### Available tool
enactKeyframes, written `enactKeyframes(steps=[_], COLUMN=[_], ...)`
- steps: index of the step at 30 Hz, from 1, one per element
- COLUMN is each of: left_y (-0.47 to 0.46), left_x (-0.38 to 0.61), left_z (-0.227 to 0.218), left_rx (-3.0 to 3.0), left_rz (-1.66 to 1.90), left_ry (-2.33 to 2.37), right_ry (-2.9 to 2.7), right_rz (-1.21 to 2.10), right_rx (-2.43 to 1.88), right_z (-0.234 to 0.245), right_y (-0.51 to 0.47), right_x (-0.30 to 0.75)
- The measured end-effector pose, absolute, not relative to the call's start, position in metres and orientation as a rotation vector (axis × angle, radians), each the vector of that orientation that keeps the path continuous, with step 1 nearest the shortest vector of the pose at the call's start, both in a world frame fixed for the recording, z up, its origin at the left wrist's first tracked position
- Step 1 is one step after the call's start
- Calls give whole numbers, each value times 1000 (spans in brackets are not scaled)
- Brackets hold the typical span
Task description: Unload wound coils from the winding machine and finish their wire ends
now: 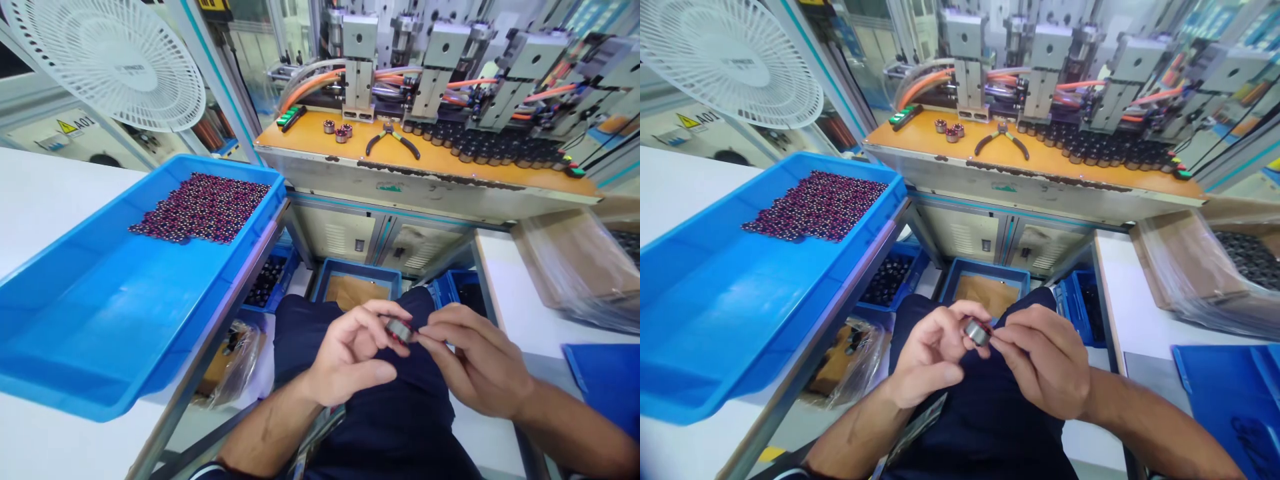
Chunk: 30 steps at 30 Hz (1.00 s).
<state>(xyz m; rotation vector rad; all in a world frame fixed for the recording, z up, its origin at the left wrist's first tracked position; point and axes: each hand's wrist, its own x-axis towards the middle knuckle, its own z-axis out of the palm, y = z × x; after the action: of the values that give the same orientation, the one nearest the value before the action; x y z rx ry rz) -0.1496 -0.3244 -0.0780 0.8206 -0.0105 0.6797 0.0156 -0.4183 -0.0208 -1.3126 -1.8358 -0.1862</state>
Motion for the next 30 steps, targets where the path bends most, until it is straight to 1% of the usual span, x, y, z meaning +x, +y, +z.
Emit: enactKeyframes(steps=[2,4,8,10,12,16,19,26,28,30], left_y=[-320,-316,-314,-316,-317,-319,-321,-323,-322,-322], left_x=[-148,-146,-144,-145,-146,-147,-144,-139,-138,-138], left_z=[-77,-78,-82,-85,-86,-84,-80,-83,-86,-88], left_rx=[733,687,852,884,895,1000,1102,1189,1225,1248], left_rz=[738,723,392,293,364,643,813,1044,1083,1108], left_ry=[-61,-33,101,89,83,136,177,256,260,268], right_ry=[-1828,-1852,-1849,-1829,-1811,-1669,-1553,-1421,-1325,-1200], right_rz=[-112,-55,-32,-30,-26,36,77,105,197,409], right_rx=[-1311,-1260,-1147,-1112,-1125,-1235,-1241,-1200,-1206,-1213], right_z=[-19,-17,-18,-20,-23,-26,-29,-36,-37,-39], right_y=[-416,-414,-409,-408,-408,-409,-410,-408,-408,-409], right_x=[15,15,15,16,17,15,12,4,1,-2])
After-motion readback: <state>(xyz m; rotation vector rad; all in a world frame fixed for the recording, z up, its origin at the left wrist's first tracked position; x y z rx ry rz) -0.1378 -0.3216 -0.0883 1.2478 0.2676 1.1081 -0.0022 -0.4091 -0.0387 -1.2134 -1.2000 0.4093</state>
